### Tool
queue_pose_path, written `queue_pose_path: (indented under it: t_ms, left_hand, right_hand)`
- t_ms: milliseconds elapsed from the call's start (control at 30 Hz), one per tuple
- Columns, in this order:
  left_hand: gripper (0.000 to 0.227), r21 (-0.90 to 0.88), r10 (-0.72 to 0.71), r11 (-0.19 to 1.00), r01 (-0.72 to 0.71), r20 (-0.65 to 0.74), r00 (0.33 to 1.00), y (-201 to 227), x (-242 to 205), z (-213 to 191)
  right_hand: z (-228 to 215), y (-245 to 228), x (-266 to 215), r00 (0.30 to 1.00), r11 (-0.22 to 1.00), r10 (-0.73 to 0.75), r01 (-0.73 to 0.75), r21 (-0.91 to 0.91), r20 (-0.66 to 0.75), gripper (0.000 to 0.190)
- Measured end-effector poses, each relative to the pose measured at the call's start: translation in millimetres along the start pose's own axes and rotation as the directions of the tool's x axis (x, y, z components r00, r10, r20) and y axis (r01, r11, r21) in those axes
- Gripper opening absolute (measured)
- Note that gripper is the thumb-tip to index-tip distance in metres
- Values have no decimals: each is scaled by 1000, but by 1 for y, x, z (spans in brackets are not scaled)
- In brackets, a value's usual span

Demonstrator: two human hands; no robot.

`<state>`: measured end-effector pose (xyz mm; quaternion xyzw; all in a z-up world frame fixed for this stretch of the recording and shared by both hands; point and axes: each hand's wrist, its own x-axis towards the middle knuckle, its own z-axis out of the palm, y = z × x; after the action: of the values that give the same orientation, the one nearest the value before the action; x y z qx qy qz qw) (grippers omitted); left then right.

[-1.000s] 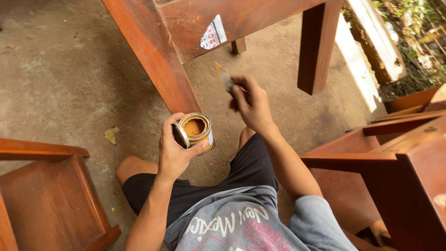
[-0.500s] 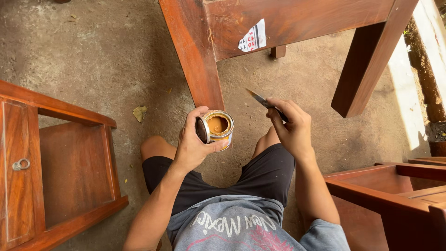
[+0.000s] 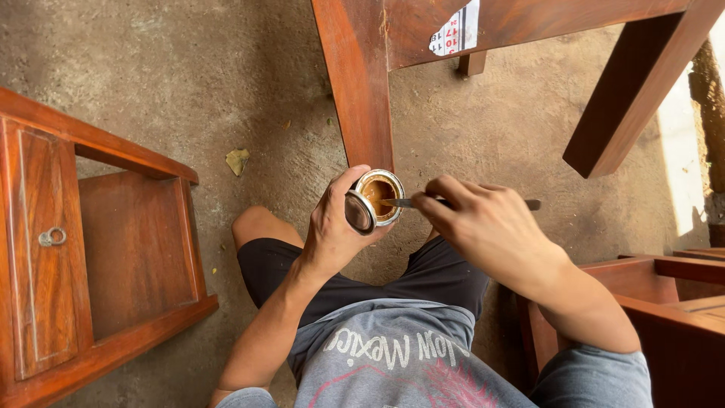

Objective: The person sands wooden furniture pieces, including chairs and small tables, by hand with sandpaper and then applies a finish using a small brush and paint from a can.

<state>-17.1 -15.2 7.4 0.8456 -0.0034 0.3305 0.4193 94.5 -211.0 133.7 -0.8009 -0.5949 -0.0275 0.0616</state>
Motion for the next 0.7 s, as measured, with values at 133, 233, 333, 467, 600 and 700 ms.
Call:
queue_pose_path:
  t_ms: [133,233,333,467,600,700]
  left_hand:
    - [97,65,116,991,-115,-11,993,-4,-4,-8]
    - [98,70,127,990,-126,-11,992,-7,-9,-15]
    - [96,-1,57,998,-57,-24,998,-9,-10,-23]
    - [90,-143,-39,989,33,-42,998,-15,-6,-31]
    - [86,-183,-13,983,12,-2,1000,-24,2,-33]
    - [85,-283,-22,959,32,41,999,-28,7,-35]
  right_hand:
    - [6,-16,14,999,986,-35,34,-162,0,34]
    - [9,-21,20,997,980,-71,64,-190,-30,34]
    - [0,-16,16,996,991,-57,65,117,-70,26]
    - [8,-18,5,932,904,239,-111,414,-272,25]
    - [49,-14,16,695,627,617,-151,764,-370,17]
    - [74,-12,39,468,625,710,-73,777,-527,22]
